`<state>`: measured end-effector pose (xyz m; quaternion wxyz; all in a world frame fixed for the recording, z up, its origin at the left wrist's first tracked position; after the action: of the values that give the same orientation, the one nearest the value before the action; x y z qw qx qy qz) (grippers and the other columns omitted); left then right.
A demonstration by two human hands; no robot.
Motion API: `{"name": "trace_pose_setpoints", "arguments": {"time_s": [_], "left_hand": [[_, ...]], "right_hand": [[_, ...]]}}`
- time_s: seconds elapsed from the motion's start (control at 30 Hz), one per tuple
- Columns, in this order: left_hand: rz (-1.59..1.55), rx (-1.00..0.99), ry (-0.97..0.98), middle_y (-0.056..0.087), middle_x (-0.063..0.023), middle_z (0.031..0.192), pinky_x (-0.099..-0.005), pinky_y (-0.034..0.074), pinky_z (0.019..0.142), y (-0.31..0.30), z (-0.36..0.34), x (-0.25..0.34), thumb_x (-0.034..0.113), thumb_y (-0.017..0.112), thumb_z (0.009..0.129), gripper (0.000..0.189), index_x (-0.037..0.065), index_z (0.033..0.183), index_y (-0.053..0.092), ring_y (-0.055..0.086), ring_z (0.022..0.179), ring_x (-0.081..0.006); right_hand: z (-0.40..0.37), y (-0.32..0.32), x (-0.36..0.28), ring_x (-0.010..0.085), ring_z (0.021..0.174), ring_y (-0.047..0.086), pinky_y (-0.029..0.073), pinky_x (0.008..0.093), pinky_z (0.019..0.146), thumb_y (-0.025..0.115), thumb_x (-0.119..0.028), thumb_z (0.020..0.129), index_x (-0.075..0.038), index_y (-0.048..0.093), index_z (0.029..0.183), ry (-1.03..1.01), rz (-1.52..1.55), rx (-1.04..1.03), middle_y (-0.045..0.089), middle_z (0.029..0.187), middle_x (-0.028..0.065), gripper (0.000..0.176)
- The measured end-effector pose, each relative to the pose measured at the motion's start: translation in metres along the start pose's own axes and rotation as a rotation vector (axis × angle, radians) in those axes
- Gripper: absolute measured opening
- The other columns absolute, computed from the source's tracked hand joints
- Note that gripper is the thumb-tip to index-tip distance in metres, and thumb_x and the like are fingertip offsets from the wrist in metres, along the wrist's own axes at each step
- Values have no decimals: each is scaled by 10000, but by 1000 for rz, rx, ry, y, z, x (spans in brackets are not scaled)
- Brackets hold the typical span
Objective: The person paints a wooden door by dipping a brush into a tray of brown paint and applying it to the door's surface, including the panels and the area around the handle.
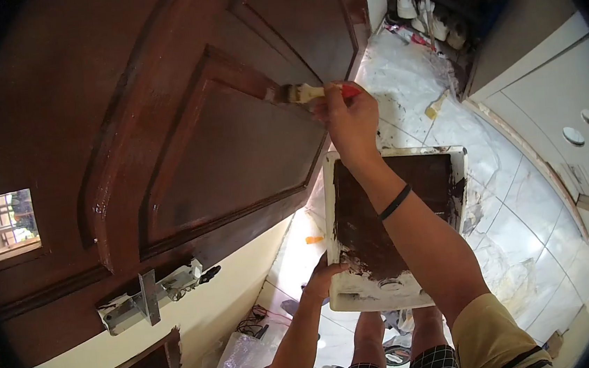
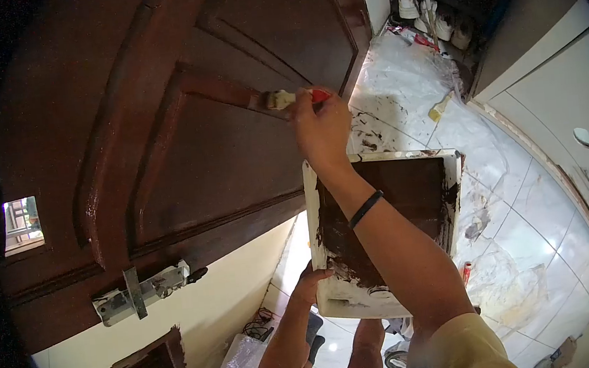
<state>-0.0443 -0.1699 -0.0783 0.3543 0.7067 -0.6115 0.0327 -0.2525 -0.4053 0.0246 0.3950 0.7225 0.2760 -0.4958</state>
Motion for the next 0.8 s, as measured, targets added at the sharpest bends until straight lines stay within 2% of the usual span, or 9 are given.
{"name": "trace_pose_setpoints", "arguments": {"time_s": [0.07, 0.17, 0.27, 0.37, 0.47, 0.57, 0.67, 0.77, 0.8], "left_hand": [[10, -17, 5, 609, -130, 1131, -404, 467, 907, 2, 3, 0, 30, 650, 720, 576, 13, 1268, 474, 588, 1030, -266], [36, 7, -1, 602, -99, 1114, -364, 471, 887, -3, 4, -3, 29, 647, 732, 592, 19, 1289, 447, 585, 1006, -227], [46, 2, 9, 601, -85, 1104, -347, 478, 873, -9, 6, -6, 21, 643, 740, 599, 25, 1301, 432, 586, 994, -211], [17, -33, 11, 600, -91, 1108, -350, 483, 872, -9, 7, -3, 10, 639, 738, 602, 27, 1303, 430, 590, 999, -218], [-5, -36, 0, 594, -99, 1124, -354, 486, 873, -2, 7, 1, -6, 631, 732, 620, 29, 1314, 419, 588, 1013, -227], [31, -8, 6, 585, -104, 1143, -359, 486, 874, -2, 12, -6, -15, 623, 724, 648, 32, 1330, 400, 584, 1022, -231], [22, -59, -6, 572, -106, 1165, -356, 477, 890, -20, 29, -23, -18, 619, 716, 685, 34, 1353, 374, 573, 1037, -230], [22, -88, -27, 557, -107, 1191, -344, 459, 916, -12, 41, -30, -15, 622, 709, 718, 33, 1373, 353, 559, 1060, -224], [34, -89, -31, 552, -106, 1199, -340, 452, 924, -7, 43, -28, -13, 624, 707, 727, 32, 1378, 348, 554, 1068, -222]], "right_hand": [[-1, -2, 1, 149, 627, 618, 493, 255, 599, 559, -209, 919, 54, 617, 963, -99, -209, 109, 666, 745, 108, 273], [-16, 24, -45, 133, 572, 609, 465, 268, 554, 593, -196, 859, 51, 639, 863, -380, -263, 28, 629, 632, 124, 251], [-26, 41, -85, 151, 597, 624, 489, 266, 587, 595, -198, 885, 37, 638, 876, -381, 76, -109, 651, 686, 116, 240], [-20, 34, -93, 171, 631, 638, 522, 273, 627, 584, -186, 912, 41, 627, 917, -233, 592, -168, 665, 756, 124, 231], [-15, 38, -30, 187, 652, 645, 545, 284, 648, 565, -166, 929, 55, 611, 944, 99, 811, -140, 665, 790, 135, 226], [-1, 30, 18, 187, 659, 649, 536, 269, 637, 580, -162, 912, 74, 600, 954, 170, 739, -75, 661, 785, 147, 241], [-1, 10, 57, 246, 688, 644, 535, 334, 660, 566, -194, 921, 51, 598, 948, 147, 331, 79, 653, 805, 170, 249], [8, -4, 90, 242, 650, 655, 518, 345, 643, 597, -174, 841, 57, 640, 850, -6, -136, 274, 661, 708, 161, 235], [6, 0, 83, 252, 650, 655, 515, 355, 646, 596, -175, 835, 54, 643, 838, -50, -214, 271, 659, 703, 164, 234]]}}
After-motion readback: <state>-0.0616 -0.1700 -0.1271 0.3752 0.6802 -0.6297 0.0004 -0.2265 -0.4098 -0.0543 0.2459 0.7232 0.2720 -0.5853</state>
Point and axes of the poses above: each hand's wrist, its own z-axis towards the middle knuckle, its own y-axis out of the palm, x = y × z, the point moved 3 cm from there along z, towards the middle knuckle
